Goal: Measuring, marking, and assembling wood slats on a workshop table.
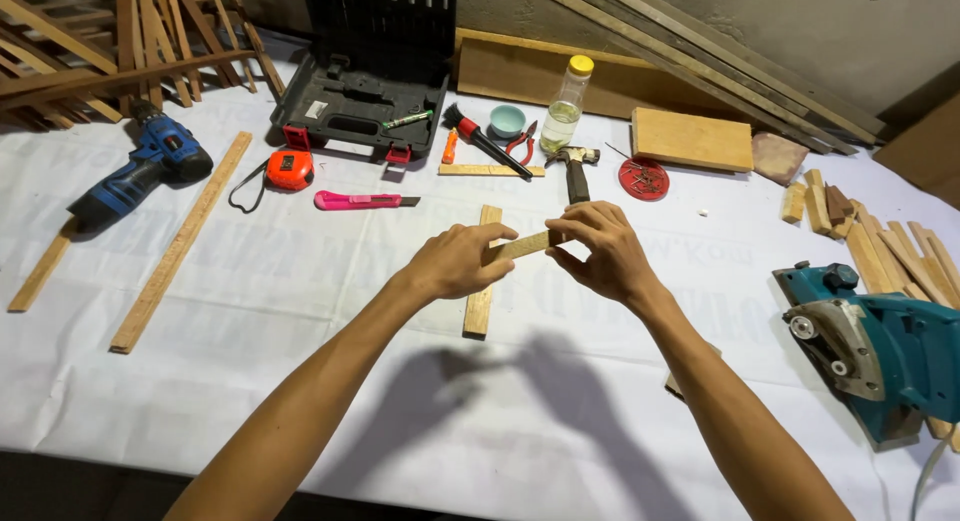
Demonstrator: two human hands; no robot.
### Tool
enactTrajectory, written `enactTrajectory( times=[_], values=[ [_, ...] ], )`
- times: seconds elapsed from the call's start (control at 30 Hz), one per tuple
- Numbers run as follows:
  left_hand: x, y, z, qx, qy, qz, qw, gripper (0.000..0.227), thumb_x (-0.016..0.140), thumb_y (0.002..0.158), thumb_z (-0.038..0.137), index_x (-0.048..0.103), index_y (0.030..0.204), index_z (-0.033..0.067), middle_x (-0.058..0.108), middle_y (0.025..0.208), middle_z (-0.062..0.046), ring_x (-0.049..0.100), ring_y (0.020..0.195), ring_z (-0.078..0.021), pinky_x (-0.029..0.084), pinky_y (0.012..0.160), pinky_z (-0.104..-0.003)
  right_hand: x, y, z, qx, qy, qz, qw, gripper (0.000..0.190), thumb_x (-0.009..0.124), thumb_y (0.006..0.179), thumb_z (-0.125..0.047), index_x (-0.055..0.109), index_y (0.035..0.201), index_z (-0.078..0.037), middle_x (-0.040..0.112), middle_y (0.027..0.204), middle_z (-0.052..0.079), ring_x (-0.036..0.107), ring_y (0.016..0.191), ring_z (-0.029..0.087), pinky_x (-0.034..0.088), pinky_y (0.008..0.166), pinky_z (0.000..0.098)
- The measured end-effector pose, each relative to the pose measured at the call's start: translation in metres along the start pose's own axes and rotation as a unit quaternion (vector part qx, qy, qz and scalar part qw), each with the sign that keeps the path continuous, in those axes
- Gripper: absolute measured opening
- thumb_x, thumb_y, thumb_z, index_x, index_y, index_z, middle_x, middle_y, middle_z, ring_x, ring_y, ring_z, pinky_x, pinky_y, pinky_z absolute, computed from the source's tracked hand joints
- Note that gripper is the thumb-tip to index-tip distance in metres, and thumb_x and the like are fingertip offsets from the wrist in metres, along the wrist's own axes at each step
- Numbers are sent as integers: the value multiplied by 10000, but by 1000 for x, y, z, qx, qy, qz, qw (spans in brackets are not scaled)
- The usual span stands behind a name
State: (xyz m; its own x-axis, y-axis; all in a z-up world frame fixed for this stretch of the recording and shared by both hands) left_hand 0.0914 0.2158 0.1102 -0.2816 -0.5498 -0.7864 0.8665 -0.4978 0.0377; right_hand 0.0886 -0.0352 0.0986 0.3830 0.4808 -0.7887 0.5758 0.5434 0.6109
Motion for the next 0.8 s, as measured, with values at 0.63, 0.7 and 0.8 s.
enactTrajectory(
  times=[0.63, 0.7, 0.8],
  values=[
    [3, -97, -88, -55, 179, 42, 981, 79, 698, 836, 162, 713, 876, 96, 640, 970, -96, 664, 924, -292, 550, 781, -458, 105, 32, -70, -31, 89, -108, 990, 264, 819, 821, -273, 779, 1032, -120, 760, 892, -42, 667, 820, 147, 442, 766, 342],
    [-16, -117, -103, -127, 172, 12, 977, 129, 704, 840, 182, 729, 938, 102, 663, 1009, -113, 674, 915, -326, 550, 805, -466, 123, 59, -94, -45, 103, -116, 987, 257, 819, 814, -251, 782, 1032, -119, 760, 950, -22, 659, 910, 162, 454, 798, 349],
    [-46, -141, -140, -153, 148, 31, 976, 233, 759, 812, 266, 726, 970, 98, 684, 1003, -139, 673, 930, -359, 539, 822, -489, 173, 99, -124, -43, 118, -95, 988, 350, 801, 816, -224, 747, 1144, -111, 722, 1175, 29, 642, 1061, 212, 469, 884, 377]
  ],
)
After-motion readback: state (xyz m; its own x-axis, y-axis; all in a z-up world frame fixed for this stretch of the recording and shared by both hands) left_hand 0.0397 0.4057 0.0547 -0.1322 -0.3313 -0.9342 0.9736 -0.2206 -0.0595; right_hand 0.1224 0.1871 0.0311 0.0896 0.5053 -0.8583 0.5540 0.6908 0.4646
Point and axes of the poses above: each hand's wrist, its own y-axis towards the middle knuckle, its own x-axis out of the palm, z = x × y, the point moved 1 cm from there along y, towards the middle knuckle
